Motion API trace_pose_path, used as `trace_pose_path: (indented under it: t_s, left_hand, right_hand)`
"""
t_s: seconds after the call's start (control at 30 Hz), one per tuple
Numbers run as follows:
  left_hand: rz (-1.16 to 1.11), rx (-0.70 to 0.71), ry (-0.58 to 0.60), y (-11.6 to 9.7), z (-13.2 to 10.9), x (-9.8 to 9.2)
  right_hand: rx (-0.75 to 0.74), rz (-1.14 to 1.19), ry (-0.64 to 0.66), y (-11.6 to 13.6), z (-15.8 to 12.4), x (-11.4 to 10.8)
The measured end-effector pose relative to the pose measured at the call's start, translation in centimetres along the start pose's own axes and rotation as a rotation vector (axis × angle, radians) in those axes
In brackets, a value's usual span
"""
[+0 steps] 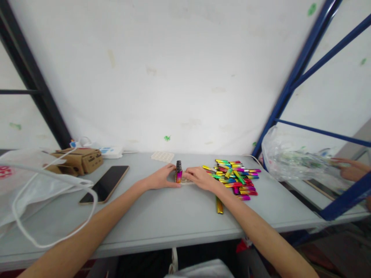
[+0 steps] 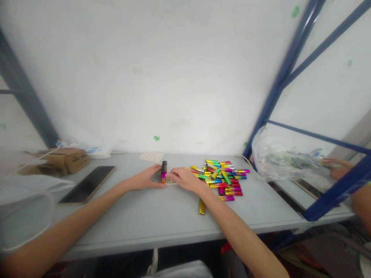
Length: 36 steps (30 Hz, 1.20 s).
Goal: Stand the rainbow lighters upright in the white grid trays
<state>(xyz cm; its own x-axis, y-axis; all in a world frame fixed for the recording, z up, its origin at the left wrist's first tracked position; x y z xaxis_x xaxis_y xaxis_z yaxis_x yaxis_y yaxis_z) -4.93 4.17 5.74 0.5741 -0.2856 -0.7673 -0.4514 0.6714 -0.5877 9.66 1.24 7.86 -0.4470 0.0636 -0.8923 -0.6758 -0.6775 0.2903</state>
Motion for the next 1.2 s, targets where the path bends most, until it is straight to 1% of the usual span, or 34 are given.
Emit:
trace_pose_path:
  t_s: [0.03,0.1,0.17,0.2,0.3,0.37,0.4,0.47,0.5,0.57,0.73,0.8,0.87,0.93,0.97,1.0,1.07,1.1,1.13,1.2]
  left_hand:
    - [0.008,-0.005,0.002,0.1,0.0,0.0]
    - [0.025,-0.016,0.006,0.2,0.0,0.0]
    - [0.036,-0.027,0.007,0.3,0.0,0.0]
    - [0.041,-0.032,0.008,0.4,0.0,0.0]
    - [0.051,-0.04,0.014,0.4,0.0,0.1]
    - [0.055,-0.038,0.019,0.4,0.0,0.1]
    - [0.056,-0.037,0.02,0.4,0.1,0.1]
    - [0.054,-0.039,0.025,0.4,0.1,0.1]
    - [0.051,-0.043,0.026,0.4,0.1,0.1]
    - [0.044,-0.049,0.026,0.4,0.1,0.1]
    - [0.039,-0.041,0.013,0.3,0.1,0.0]
    - [0.041,-0.038,0.006,0.3,0.0,0.0]
    - [0.044,-0.041,0.004,0.3,0.0,-0.1]
    - [0.045,-0.039,0.002,0.3,0.0,-0.1]
    - [0.044,-0.036,0.001,0.3,0.0,-0.1]
    - [0.044,-0.032,0.0,0.2,0.0,-0.1]
    - [0.046,-0.033,0.001,0.3,0.0,0.0]
    - [0.047,-0.036,0.003,0.3,0.0,0.0]
    - [0.048,-0.039,0.006,0.3,0.0,0.0]
    - [0.048,-0.038,0.007,0.2,-0.1,0.0]
  right_hand:
    - [0.021,0.014,-0.027,-0.7,-0.1,-0.5]
    - [0.099,-0.046,-0.109,-2.7,-0.4,-2.0]
    - [0.204,-0.207,-0.174,-5.4,-1.0,-3.6]
    - [0.268,-0.285,-0.178,-7.0,-1.4,-4.2]
    - [0.507,-0.465,-0.119,-12.0,-3.7,-6.0]
    - [0.641,-0.528,-0.057,-14.7,-5.4,-7.2]
    - [0.672,-0.531,0.004,-15.6,-6.1,-7.4]
    - [0.676,-0.5,0.142,-16.6,-6.9,-7.4]
    - [0.658,-0.48,0.193,-16.8,-7.1,-7.4]
    - [0.621,-0.455,0.233,-16.8,-7.2,-7.4]
    - [0.57,-0.44,0.212,-16.7,-6.6,-7.0]
    - [0.527,-0.441,0.146,-16.3,-6.0,-7.3]
    - [0.467,-0.393,-0.008,-15.2,-5.3,-8.0]
    - [0.424,-0.2,-0.197,-13.8,-4.8,-8.8]
    - [0.408,-0.049,-0.27,-13.1,-4.5,-8.8]
    - [0.394,0.128,-0.313,-12.4,-4.2,-8.4]
    - [0.332,0.459,-0.327,-10.4,-3.2,-7.0]
    - [0.3,0.569,-0.331,-9.4,-2.7,-6.3]
    - [0.285,0.653,-0.338,-8.4,-2.4,-5.6]
    - [0.323,0.759,-0.337,-7.2,-1.8,-4.1]
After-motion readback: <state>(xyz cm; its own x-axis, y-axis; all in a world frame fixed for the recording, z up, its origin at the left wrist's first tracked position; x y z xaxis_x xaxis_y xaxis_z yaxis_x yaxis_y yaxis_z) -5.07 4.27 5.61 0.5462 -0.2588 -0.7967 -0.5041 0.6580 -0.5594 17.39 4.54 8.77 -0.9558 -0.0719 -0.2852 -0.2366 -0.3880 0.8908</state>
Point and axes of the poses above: each hand's wrist, its own z-axis towards the middle knuckle, its own x-axis out of the palm, y = z × x, the point moved 8 cm from there along z, towards the middle knuckle, and after that the axes turned 7 degrees about -z, right-handed, at the moved point
